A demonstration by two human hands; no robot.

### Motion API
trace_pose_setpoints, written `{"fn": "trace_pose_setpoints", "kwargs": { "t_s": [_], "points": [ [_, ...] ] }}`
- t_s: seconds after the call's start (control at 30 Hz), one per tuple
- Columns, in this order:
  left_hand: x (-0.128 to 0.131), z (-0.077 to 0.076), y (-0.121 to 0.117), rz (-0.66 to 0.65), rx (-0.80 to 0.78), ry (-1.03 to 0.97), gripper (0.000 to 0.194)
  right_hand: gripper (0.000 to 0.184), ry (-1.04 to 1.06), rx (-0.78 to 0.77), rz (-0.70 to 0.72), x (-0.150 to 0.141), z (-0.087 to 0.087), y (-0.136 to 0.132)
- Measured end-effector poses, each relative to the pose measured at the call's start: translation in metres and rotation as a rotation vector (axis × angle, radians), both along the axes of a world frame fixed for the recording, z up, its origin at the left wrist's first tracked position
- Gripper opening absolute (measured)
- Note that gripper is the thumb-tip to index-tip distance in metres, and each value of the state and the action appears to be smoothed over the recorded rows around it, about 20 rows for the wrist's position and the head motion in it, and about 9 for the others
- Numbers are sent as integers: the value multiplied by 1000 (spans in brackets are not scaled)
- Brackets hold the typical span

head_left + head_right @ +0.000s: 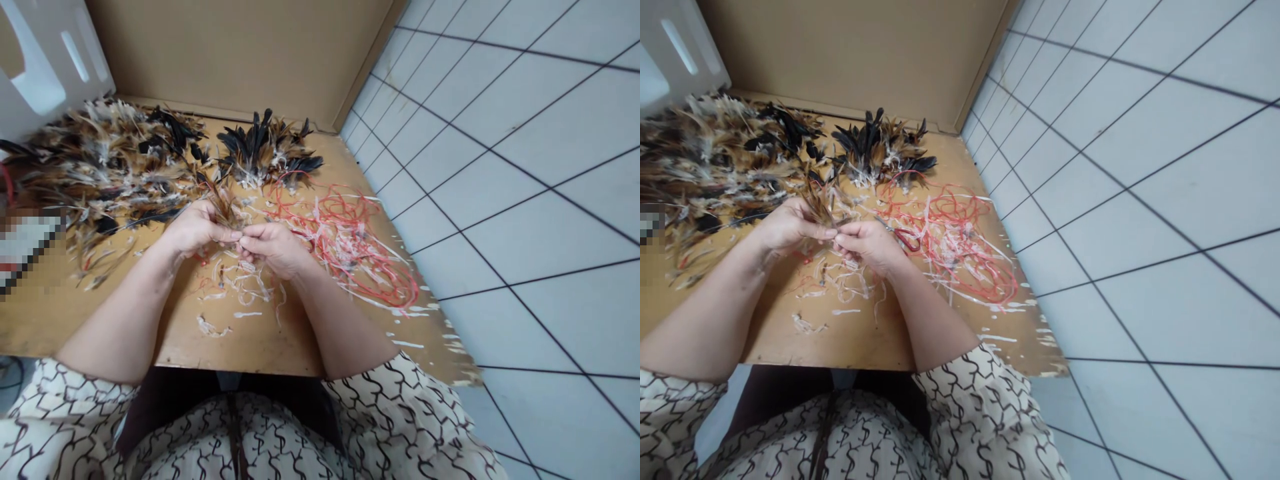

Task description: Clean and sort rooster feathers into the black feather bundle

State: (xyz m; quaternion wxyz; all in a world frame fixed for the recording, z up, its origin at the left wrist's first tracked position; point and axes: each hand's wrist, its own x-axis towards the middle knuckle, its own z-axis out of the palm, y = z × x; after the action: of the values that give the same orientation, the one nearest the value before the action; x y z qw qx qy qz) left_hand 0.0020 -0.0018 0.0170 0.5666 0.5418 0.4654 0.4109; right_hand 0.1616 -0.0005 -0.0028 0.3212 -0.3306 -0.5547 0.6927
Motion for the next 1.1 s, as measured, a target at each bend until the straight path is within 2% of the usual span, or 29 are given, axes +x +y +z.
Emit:
{"fn": "trace_pose_setpoints", "kwargs": {
  "t_s": [0.1, 0.2, 0.33, 0.4, 0.47, 0.57, 0.7, 0.83, 0.97, 1.03, 1.1],
  "points": [
    [3, 1, -1, 50, -51, 86, 19, 7, -80, 93, 40, 0, 1, 0],
    [9, 3, -3, 70, -92, 135, 21, 4, -152, 166, -10, -4, 0, -1],
    [15, 1, -2, 67, -60, 17, 21, 13, -189, 175, -152, -4, -3, 3],
    [14, -3, 1, 136, -7, -49, 18, 11, -109, 127, -268, -1, -3, 7],
    [12, -7, 4, 229, 40, -30, 14, 10, -11, 66, -389, 3, -2, 12],
    [8, -15, 6, 297, 110, 197, 11, 11, 81, -25, -484, 6, -1, 15],
    [8, -23, 5, 221, 224, 592, 11, 11, 124, -64, -503, 4, -1, 13],
    [11, -24, 4, 157, 278, 763, 13, 12, 123, -81, -494, 0, -3, 11],
    [12, -20, 4, 104, 164, 669, 15, 11, 121, -101, -478, -1, -4, 10],
    [11, -17, 3, 93, 78, 514, 14, 11, 128, -105, -481, -2, -4, 10],
    [11, -12, 3, 138, 19, 335, 11, 10, 142, -112, -494, -2, -3, 10]
  ]
}}
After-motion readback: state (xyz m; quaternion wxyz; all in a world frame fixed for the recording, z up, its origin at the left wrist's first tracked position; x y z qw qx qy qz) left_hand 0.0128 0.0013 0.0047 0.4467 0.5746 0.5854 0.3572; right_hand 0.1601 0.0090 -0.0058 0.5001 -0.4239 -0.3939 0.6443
